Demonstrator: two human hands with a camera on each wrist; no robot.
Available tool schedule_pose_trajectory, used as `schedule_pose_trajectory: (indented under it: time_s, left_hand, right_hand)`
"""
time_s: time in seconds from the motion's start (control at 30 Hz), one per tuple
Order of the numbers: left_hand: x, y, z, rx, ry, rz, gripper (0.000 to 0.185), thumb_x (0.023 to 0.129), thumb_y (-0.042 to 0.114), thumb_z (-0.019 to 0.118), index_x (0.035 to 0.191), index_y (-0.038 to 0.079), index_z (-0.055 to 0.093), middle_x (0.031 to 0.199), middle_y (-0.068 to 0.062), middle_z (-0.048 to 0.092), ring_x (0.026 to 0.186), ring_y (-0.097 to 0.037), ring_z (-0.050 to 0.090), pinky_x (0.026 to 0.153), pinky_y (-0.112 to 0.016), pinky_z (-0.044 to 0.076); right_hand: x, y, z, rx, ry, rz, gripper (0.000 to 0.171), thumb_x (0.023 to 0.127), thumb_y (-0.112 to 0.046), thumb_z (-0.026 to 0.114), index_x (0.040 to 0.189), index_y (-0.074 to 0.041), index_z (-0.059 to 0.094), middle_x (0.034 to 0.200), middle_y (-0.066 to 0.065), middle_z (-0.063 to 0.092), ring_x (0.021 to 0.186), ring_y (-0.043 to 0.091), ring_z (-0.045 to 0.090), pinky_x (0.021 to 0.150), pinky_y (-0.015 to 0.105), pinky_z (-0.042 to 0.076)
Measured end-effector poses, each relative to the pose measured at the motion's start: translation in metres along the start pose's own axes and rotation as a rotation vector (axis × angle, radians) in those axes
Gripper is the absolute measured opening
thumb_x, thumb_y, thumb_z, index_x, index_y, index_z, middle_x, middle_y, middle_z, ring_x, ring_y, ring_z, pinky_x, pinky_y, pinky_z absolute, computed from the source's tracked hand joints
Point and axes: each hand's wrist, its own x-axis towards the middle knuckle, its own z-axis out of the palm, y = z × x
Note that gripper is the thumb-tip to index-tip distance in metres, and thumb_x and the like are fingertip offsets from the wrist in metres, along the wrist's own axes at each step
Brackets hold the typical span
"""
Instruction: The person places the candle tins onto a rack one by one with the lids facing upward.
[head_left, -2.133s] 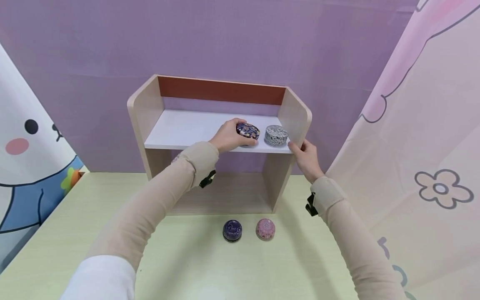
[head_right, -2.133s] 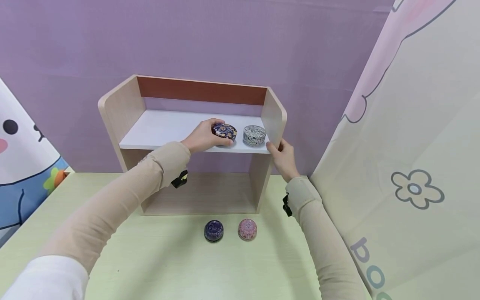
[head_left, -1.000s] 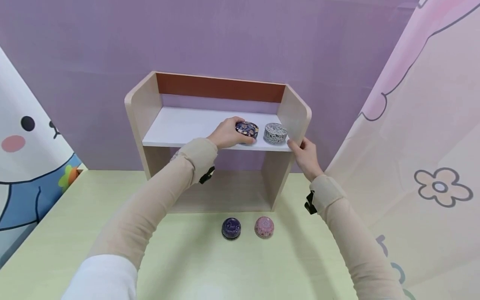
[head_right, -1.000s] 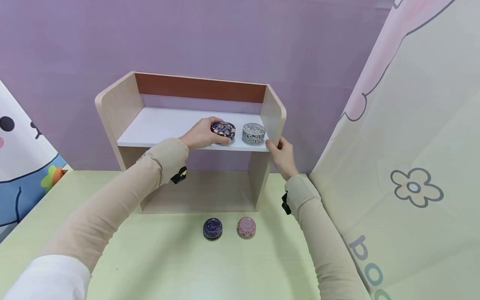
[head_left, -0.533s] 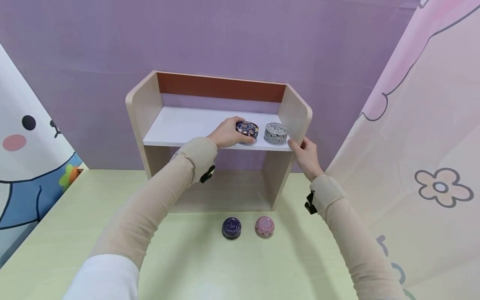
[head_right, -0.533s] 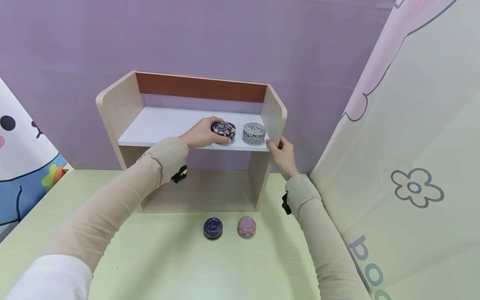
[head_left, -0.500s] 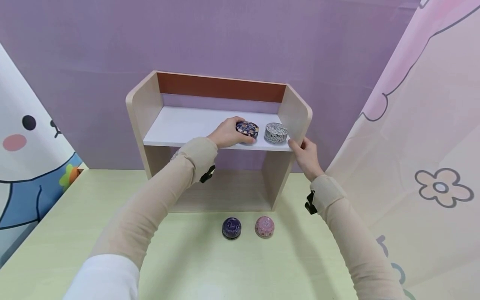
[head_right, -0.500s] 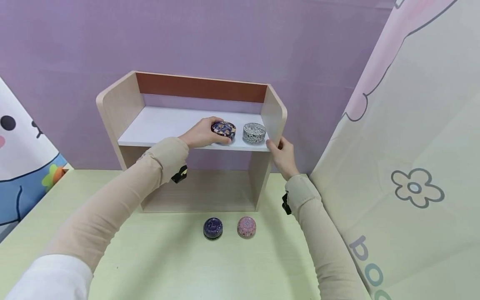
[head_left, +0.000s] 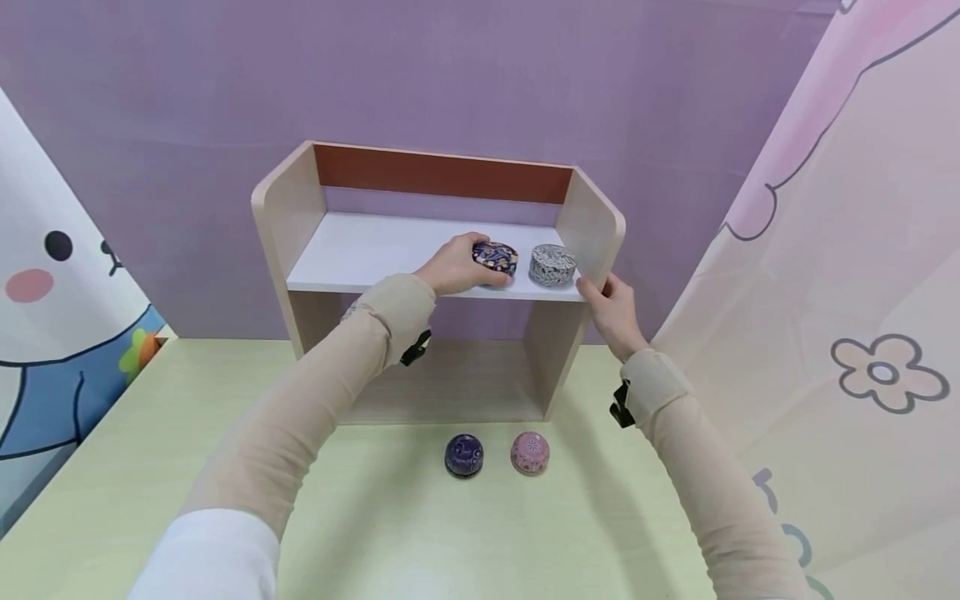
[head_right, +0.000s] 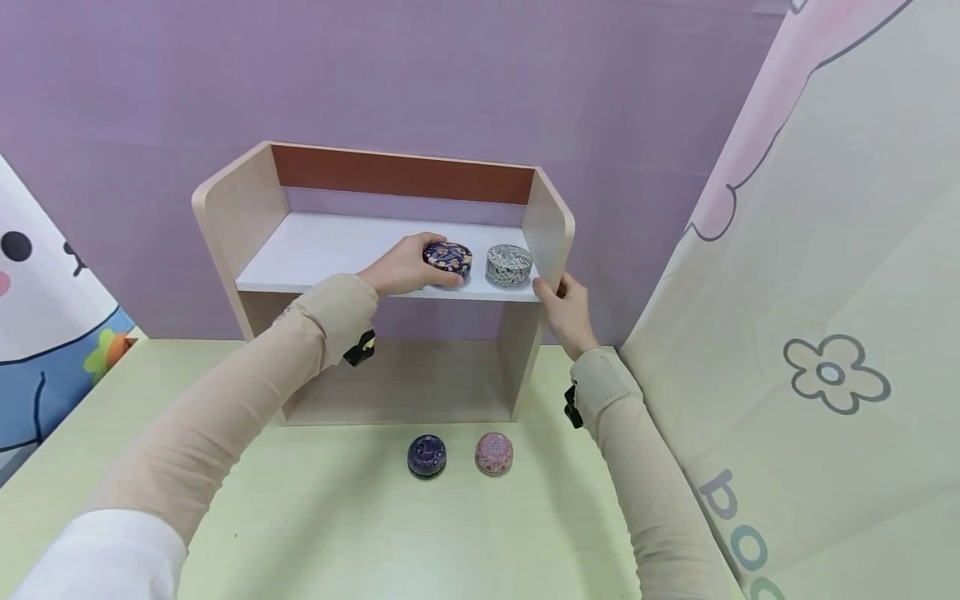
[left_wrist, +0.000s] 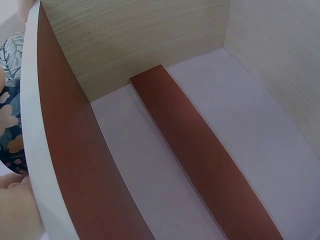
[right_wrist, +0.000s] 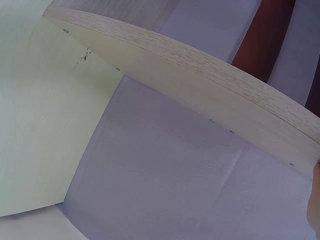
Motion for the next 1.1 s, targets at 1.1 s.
schedule_pose_trajectory:
  time_s: [1.1]
  left_hand:
    - [-0.013,0.007,-0.007,-0.145,0.113,0.124,0.064,0.084,0.031,0.065,0.140,0.013,0.037,0.143,0.000,0.039,0.134,-0.023,0.033,0.110,-0.030,0.029]
  right_hand:
    - [0.004,0.003,0.001,0.001,0.015,-0.001,0.048,0.091,-0.032,0.052,0.130,-0.005,0.048,0.126,0.014,0.053,0.107,0.019,0.050,0.097,0.037,0.042]
